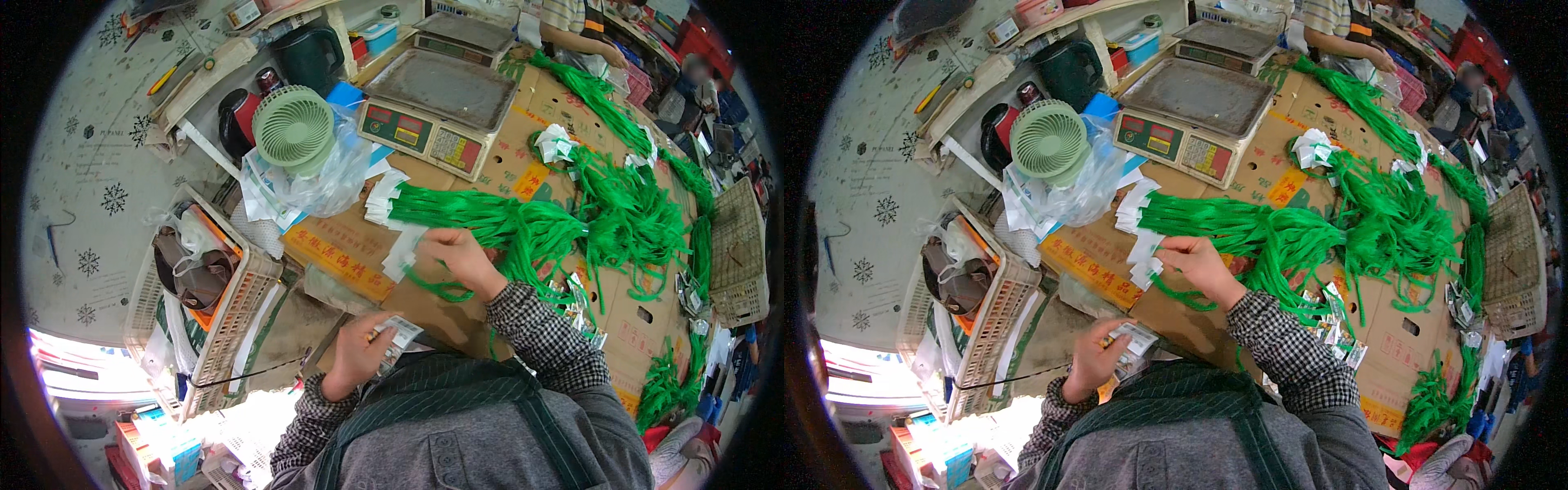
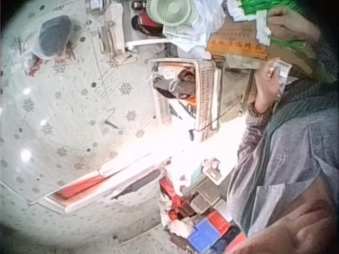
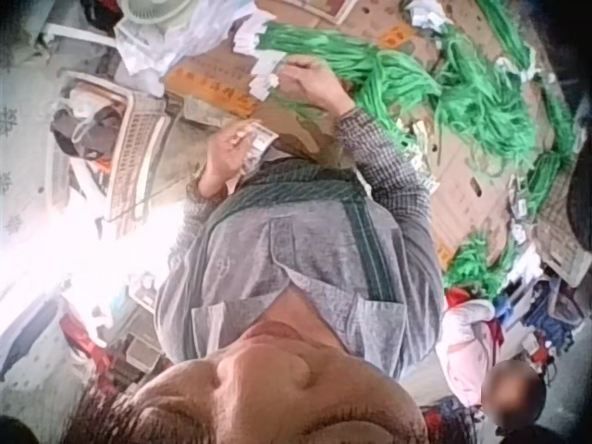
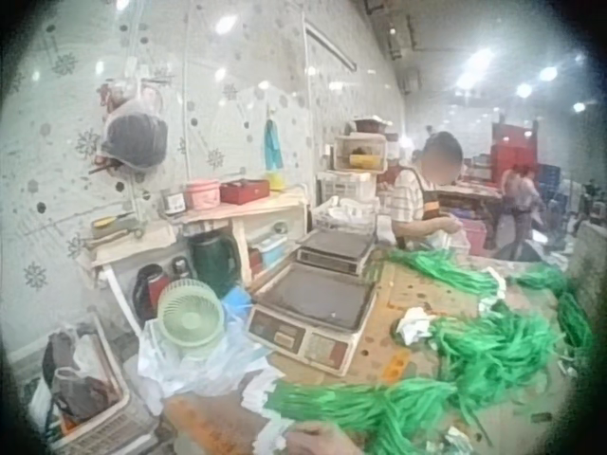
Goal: The person repeatedly picks up small white labels and green plastic ties from a table, attaches a label to each tie, and places the labeled tie on a growing pile. The person also tears off a long strip of labels from a roll and continues the labeling process.
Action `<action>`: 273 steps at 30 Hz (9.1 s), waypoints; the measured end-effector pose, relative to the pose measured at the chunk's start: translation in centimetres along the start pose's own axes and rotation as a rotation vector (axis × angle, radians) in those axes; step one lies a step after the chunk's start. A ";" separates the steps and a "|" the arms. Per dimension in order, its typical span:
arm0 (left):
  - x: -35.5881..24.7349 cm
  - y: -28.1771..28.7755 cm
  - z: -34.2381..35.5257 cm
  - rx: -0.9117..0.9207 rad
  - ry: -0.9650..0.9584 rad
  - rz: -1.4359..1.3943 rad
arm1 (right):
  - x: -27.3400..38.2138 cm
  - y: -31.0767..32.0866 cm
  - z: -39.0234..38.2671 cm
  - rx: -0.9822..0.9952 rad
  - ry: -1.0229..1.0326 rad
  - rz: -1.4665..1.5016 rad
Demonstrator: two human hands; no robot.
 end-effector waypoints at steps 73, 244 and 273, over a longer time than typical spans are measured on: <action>-0.8 -0.5 1.9 0.266 0.152 -0.231 | 3.0 -1.4 -6.7 0.092 -0.032 -0.235; 3.1 -3.6 3.8 0.312 -0.035 -0.458 | -1.6 -3.8 -6.0 -0.057 0.105 -0.161; 2.8 0.2 -0.4 0.341 0.207 -0.309 | 0.9 -0.7 -6.5 -0.017 -0.054 -0.235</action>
Point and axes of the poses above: each hand's wrist, its own z-axis towards the middle knuckle, its own y-axis out of the back of the hand, x = y × z, the point moved 1 cm from there along z, towards the middle knuckle, and after that the axes turned 4 degrees about x, right-handed, at the moved point
